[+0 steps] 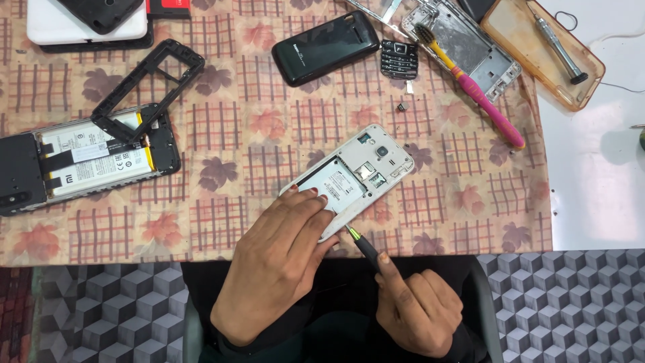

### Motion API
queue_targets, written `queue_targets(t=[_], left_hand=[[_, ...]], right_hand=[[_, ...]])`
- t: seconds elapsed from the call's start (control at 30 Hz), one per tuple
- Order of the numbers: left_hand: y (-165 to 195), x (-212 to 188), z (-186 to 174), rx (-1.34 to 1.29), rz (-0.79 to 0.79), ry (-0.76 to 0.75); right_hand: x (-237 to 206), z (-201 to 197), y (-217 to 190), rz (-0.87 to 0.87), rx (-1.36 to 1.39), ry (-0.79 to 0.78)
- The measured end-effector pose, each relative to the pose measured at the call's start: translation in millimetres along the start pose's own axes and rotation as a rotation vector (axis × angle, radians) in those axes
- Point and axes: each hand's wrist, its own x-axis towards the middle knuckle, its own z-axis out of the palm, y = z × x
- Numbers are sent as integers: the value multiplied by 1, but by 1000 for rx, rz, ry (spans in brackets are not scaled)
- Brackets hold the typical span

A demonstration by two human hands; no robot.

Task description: The person uses a screwdriver to remove screws from the back of a white smartphone, then separates the back cover from the main body. The person continues to unscrew and pry open the device, exposing internal components while other disassembled phones and tools remain on the table.

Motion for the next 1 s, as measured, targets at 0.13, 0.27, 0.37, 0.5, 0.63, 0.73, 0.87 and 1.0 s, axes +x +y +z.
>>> queue_targets(t=[0.13,0.27,0.37,0.5,0.63,0.73,0.87,1.0], left_hand=[[-4,1,-1,-8,16,-21],[-5,2,3,-20,-9,-9],[-6,3,4,-37,-1,4],[-8,3,3,-69,2,-7],[-8,2,3,-65,21,-10],[-9,3,1,-74,19,-12],[-13,3,-2,-102,31,-7],[-19,3,-4,-166,33,-26]], right_hand=[[-8,8,6,-105,11,16],[-15,9,10,-101,7,32],[-19,7,12,-101,27,28],[-25,6,15,-30,57,93],[-32,1,19,80,-3,111],[-37,3,25,57,-3,122],[-45,16,35,-40,84,196],[-56,21,46,-130,126,184]])
